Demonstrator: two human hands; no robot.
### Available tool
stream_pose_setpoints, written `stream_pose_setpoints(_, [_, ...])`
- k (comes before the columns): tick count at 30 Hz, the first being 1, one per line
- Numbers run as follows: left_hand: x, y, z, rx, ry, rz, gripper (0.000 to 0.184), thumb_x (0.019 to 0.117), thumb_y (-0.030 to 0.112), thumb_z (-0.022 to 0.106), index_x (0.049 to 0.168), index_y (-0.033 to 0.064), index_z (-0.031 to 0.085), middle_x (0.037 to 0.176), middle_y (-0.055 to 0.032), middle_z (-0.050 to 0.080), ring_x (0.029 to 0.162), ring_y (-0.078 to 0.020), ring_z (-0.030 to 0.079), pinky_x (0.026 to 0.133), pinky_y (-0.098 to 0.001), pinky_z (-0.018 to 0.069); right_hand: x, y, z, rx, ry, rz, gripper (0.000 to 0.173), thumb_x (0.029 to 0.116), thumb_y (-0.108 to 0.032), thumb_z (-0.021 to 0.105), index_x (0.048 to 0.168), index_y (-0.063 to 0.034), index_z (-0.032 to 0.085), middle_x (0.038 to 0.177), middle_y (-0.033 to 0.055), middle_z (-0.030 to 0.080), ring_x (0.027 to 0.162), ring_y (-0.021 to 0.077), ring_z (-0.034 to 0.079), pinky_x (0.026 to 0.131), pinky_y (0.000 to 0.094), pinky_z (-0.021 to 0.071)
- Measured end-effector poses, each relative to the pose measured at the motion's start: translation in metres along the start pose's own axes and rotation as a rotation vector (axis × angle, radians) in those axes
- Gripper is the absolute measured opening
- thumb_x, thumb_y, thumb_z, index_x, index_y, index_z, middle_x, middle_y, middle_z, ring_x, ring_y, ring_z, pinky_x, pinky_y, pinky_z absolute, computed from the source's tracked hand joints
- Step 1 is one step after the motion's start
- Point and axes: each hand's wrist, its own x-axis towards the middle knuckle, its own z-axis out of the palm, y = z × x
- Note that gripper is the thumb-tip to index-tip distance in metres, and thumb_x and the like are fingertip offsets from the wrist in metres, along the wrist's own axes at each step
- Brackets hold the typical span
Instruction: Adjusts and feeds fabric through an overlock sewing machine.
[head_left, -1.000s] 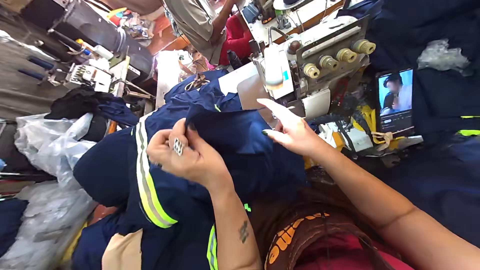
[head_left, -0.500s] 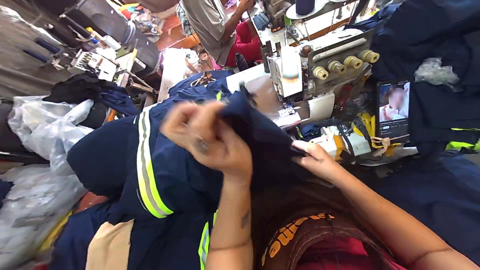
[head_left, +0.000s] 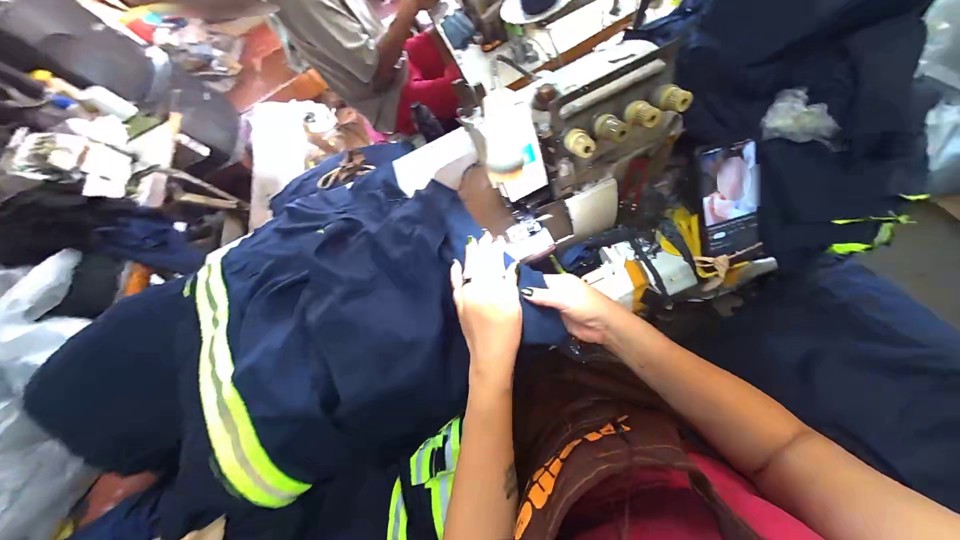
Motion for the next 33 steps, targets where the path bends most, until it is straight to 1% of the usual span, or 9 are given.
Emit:
stream_pose_setpoints(2, [0.007,-0.001,0.002,0.024,-0.006,0.01,0.039,0.1074,0.025,0.047,0.137,0.0062,0.064,0.148,-0.0098,0.059,0.145,-0.0264,0.047,0.123,-0.0554,0.0265,0.002,-0.003,-0.005,-0.024,0.003,-0.009,0.017,0.1024,-0.009,0.059,0.114,0.002,0.065,0.098,0.0094,0.073,0.09,0.0144,0.071,0.086,0.0329,0.0594])
stream_pose_setpoints(6, [0.038,-0.016,-0.006,-0.012,-0.185,0.08,0.044,0.1093,0.026,0.041,0.147,0.0073,0.055,0.154,-0.0096,0.053,0.147,-0.0267,0.044,0.124,-0.0536,0.0256,0.005,-0.012,-0.007,-0.024,0.033,-0.032,0.013,0.1029,-0.008,0.059,0.111,0.0013,0.063,0.095,0.0098,0.072,0.087,0.0145,0.072,0.083,0.0321,0.0601])
stream_pose_setpoints(12, [0.066,-0.028,-0.017,-0.169,-0.246,0.119,0.053,0.1054,0.017,0.052,0.156,0.0051,0.041,0.152,-0.0089,0.055,0.142,-0.0254,0.05,0.123,-0.0513,0.03,0.001,-0.012,-0.015,-0.093,0.025,-0.044,0.007,0.1019,-0.009,0.06,0.098,-0.0033,0.062,0.084,0.0059,0.07,0.072,0.0102,0.068,0.067,0.026,0.0572])
stream_pose_setpoints(15, [0.073,-0.026,-0.017,-0.171,-0.271,0.102,0.052,0.1049,0.017,0.053,0.154,0.0015,0.043,0.152,-0.0106,0.054,0.143,-0.0257,0.05,0.124,-0.0486,0.0278,-0.001,-0.013,-0.018,-0.102,0.02,-0.053,0.008,0.1012,-0.007,0.06,0.095,-0.0043,0.063,0.077,0.0032,0.068,0.064,0.0067,0.064,0.059,0.0213,0.053])
stream_pose_setpoints(20, [0.091,-0.03,-0.006,-0.14,-0.305,0.09,0.053,0.105,0.024,0.052,0.151,-0.002,0.046,0.152,-0.0157,0.054,0.143,-0.0279,0.05,0.123,-0.0474,0.0295,0.001,-0.015,-0.021,-0.059,0.036,-0.082,0.007,0.1009,-0.004,0.06,0.096,-0.0031,0.065,0.078,0.0052,0.069,0.064,0.008,0.065,0.061,0.0221,0.0543])
stream_pose_setpoints(26, [0.102,-0.03,0.0,-0.093,-0.321,0.068,0.054,0.1057,0.027,0.049,0.151,-0.003,0.045,0.154,-0.017,0.051,0.145,-0.0269,0.047,0.124,-0.048,0.0272,0.007,-0.007,-0.026,-0.147,0.126,-0.228,0.006,0.0957,-0.002,0.066,0.09,-0.0036,0.066,0.069,0.0012,0.062,0.058,0.0053,0.055,0.056,0.0212,0.0484])
stream_pose_setpoints(29, [0.096,-0.03,-0.001,-0.1,-0.2,0.064,0.052,0.1035,0.024,0.055,0.149,-0.0008,0.049,0.15,-0.0174,0.055,0.142,-0.0311,0.05,0.121,-0.0494,0.033,0.013,0.008,-0.036,-0.231,0.158,-0.305,0.004,0.0924,0.0,0.07,0.095,-0.0003,0.067,0.072,0.0025,0.068,0.066,0.0082,0.065,0.066,0.0271,0.0569])
stream_pose_setpoints(31, [0.074,-0.027,-0.007,-0.114,0.046,0.132,0.037,0.1033,0.017,0.057,0.136,0.0023,0.062,0.144,-0.0148,0.06,0.14,-0.0314,0.05,0.118,-0.05,0.0362,0.014,0.017,-0.041,-0.289,0.16,-0.36,0.005,0.0909,0.002,0.071,0.094,0.0007,0.068,0.072,0.0009,0.067,0.066,0.0058,0.064,0.067,0.0254,0.0559])
stream_pose_setpoints(33, [0.042,-0.021,-0.017,-0.163,0.274,0.2,0.022,0.1028,0.011,0.057,0.118,0.0031,0.071,0.126,-0.0124,0.068,0.125,-0.0271,0.06,0.107,-0.0451,0.0461,0.012,0.02,-0.043,-0.343,0.144,-0.383,0.003,0.0908,0.002,0.07,0.091,0.0006,0.067,0.069,-0.0008,0.063,0.064,0.0039,0.059,0.065,0.0234,0.053])
